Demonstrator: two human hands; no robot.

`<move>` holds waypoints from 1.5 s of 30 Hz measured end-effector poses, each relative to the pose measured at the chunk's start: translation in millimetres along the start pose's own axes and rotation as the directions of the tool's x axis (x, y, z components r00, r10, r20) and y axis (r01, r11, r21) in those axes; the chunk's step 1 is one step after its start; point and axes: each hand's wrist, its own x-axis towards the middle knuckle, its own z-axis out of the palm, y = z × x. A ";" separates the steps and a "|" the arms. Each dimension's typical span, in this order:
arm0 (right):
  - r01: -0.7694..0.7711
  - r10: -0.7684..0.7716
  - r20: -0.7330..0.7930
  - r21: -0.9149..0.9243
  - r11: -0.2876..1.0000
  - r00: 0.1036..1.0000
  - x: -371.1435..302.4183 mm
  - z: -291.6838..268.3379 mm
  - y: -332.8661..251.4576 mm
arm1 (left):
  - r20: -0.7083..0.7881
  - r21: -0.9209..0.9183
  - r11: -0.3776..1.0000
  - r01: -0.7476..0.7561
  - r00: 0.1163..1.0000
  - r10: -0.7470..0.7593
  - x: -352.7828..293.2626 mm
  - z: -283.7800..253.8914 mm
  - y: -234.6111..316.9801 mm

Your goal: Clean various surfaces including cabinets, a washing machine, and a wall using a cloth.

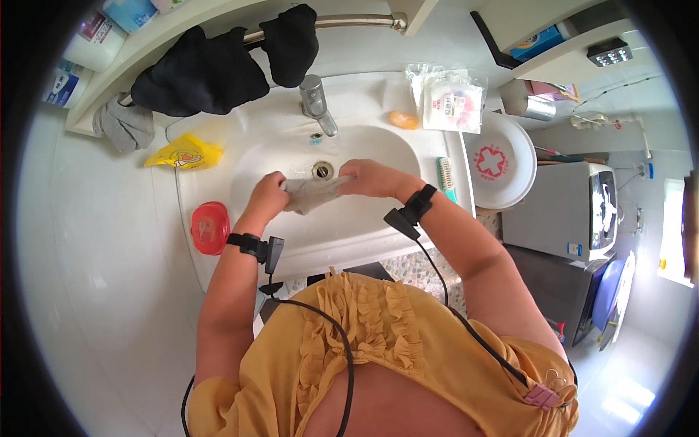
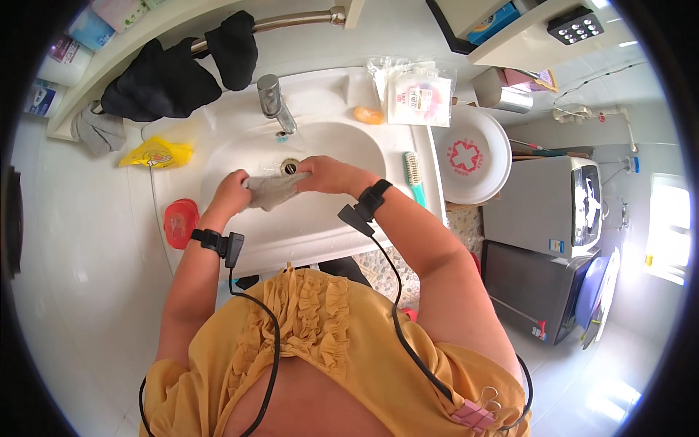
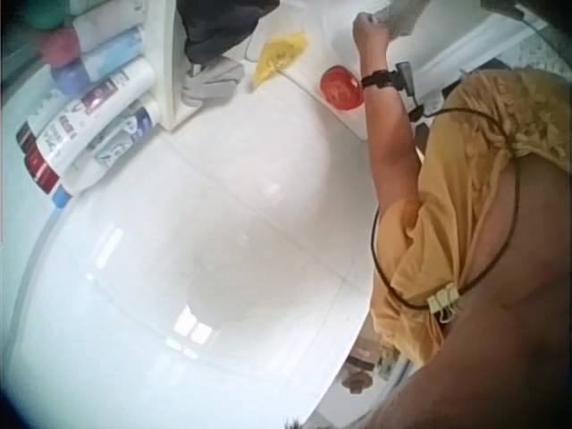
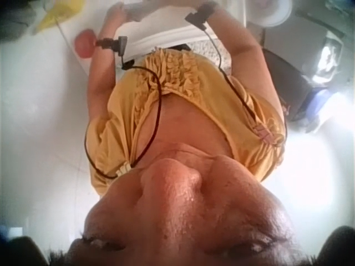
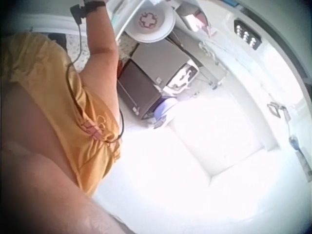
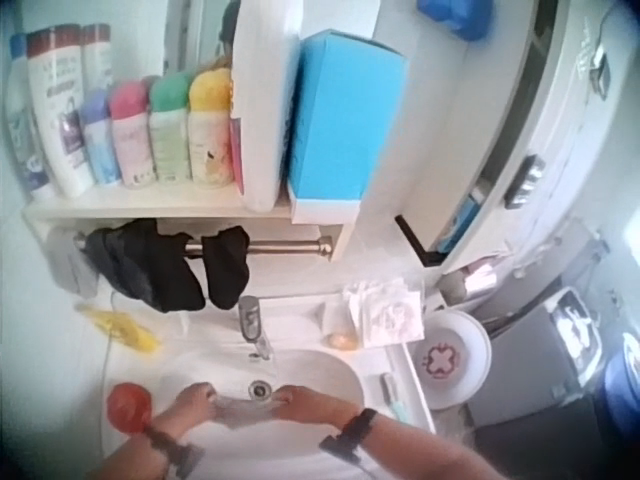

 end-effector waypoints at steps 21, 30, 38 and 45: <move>-0.193 0.167 -0.097 -0.456 0.869 0.981 81.5 44.1 114.7 | -0.066 -0.793 0.599 0.110 0.962 -0.264 -15.7 68.7 -15.3; -0.113 0.104 -0.045 -0.287 0.951 0.994 90.1 40.6 101.1 | -0.033 -0.863 0.493 0.112 0.961 -0.275 -34.6 55.1 -14.1; -0.163 0.239 -0.031 0.645 0.747 0.970 56.4 -27.1 38.2 | -0.089 -0.917 0.397 0.047 0.944 -0.318 -46.2 36.9 -7.7; -0.161 0.080 -0.150 -0.662 0.732 0.985 90.8 -23.0 153.5 | -0.084 -0.929 0.369 0.044 0.943 -0.322 -46.0 45.7 -1.3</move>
